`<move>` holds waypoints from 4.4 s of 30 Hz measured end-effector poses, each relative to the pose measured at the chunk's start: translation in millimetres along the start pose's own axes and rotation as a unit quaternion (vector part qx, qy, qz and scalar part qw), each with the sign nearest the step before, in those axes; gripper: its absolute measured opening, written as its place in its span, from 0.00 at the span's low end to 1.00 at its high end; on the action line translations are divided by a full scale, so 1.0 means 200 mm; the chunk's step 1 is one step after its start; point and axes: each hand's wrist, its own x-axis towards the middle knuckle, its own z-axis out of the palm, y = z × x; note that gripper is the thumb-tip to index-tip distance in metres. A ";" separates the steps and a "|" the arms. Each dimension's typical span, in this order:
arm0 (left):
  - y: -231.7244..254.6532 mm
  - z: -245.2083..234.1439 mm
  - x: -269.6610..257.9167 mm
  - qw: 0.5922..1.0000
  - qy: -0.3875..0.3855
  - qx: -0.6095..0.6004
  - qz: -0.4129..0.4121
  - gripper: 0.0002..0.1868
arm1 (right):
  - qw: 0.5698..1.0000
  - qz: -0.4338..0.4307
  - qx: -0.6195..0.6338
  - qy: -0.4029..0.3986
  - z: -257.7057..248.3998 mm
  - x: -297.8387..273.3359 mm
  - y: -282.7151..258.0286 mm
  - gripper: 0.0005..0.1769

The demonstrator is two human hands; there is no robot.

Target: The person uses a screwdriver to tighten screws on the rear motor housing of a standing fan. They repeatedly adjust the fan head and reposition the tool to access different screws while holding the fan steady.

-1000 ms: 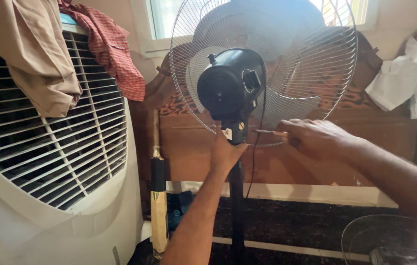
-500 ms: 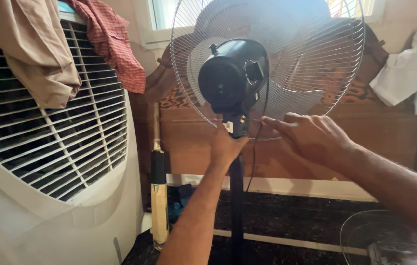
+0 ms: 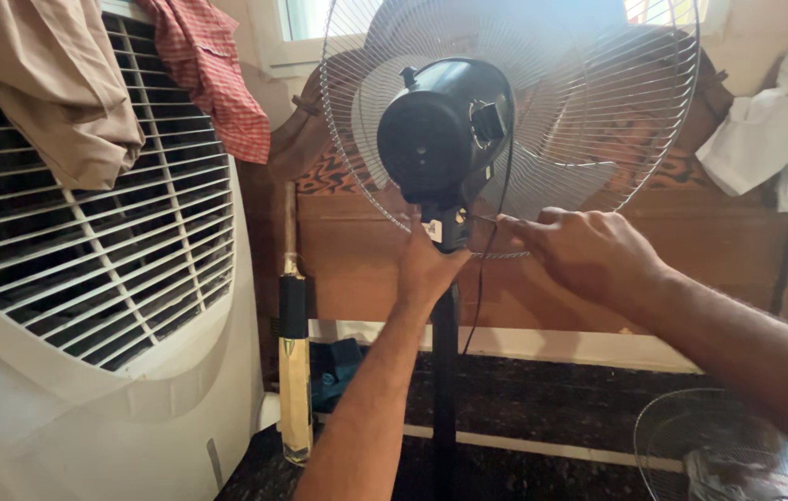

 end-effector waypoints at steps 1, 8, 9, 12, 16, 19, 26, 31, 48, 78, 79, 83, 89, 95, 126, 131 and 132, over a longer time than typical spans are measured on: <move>0.00 0.00 0.00 1.000 0.001 -0.020 0.002 0.54 | 1.000 -0.008 -0.022 0.003 0.00 0.00 0.00 0.30; -0.02 0.01 0.00 0.999 0.002 -0.038 0.021 0.54 | 0.990 -0.040 -0.125 -0.051 0.00 0.00 -0.02 0.37; -0.03 0.01 0.00 0.999 0.012 -0.024 0.028 0.56 | 0.991 -0.038 -0.118 -0.058 0.00 0.01 -0.02 0.36; -0.04 0.03 0.00 0.999 0.029 -0.002 0.029 0.55 | 0.991 0.003 -0.086 -0.099 0.02 0.01 -0.02 0.31; -0.04 0.02 0.00 0.996 0.021 -0.037 0.077 0.44 | 0.992 -0.021 -0.121 -0.033 0.09 -0.01 0.00 0.18; -0.01 0.01 -0.01 0.999 0.017 -0.016 0.027 0.52 | 0.980 -0.049 -0.187 0.041 0.14 -0.02 0.01 0.15; 0.00 0.01 0.00 1.000 0.019 0.009 0.000 0.56 | 0.976 -0.040 -0.199 0.079 0.16 -0.03 0.01 0.16; 0.00 0.01 -0.01 1.000 0.015 -0.007 0.006 0.54 | 0.992 -0.010 -0.123 0.004 0.07 -0.01 -0.02 0.15; -0.02 0.00 0.00 1.000 0.006 0.028 0.000 0.57 | 0.995 0.072 0.020 -0.070 0.00 0.06 -0.04 0.26; -0.09 -0.08 -0.04 0.993 -0.103 -0.029 0.055 0.41 | 0.977 0.120 0.175 -0.037 0.29 0.01 0.05 0.20; -0.07 -0.12 -0.07 0.991 -0.124 -0.025 0.034 0.36 | 0.970 0.121 0.205 -0.047 0.30 0.00 0.05 0.18; 0.05 -0.28 -0.29 0.963 0.054 0.148 0.219 0.38 | 0.943 0.082 0.322 -0.032 0.30 -0.06 0.04 0.14; 0.25 -0.44 -0.44 0.972 -0.052 0.127 0.192 0.28 | 0.903 -0.001 0.423 0.079 0.24 -0.10 -0.13 0.05; 0.35 -0.49 -0.44 0.972 -0.129 0.067 0.183 0.30 | 0.717 0.065 0.689 0.084 0.29 0.05 -0.24 0.11; 0.92 -1.06 -0.22 0.919 0.050 0.238 0.310 0.15 | 0.707 0.227 0.628 0.233 1.11 0.33 -0.63 0.15; 0.90 -1.06 -0.23 0.919 0.059 0.232 0.313 0.14 | 0.732 0.263 0.560 0.285 1.24 0.37 -0.65 0.17; 0.89 -1.06 -0.23 0.918 0.062 0.226 0.320 0.14 | 0.730 0.245 0.550 0.323 1.25 0.39 -0.65 0.19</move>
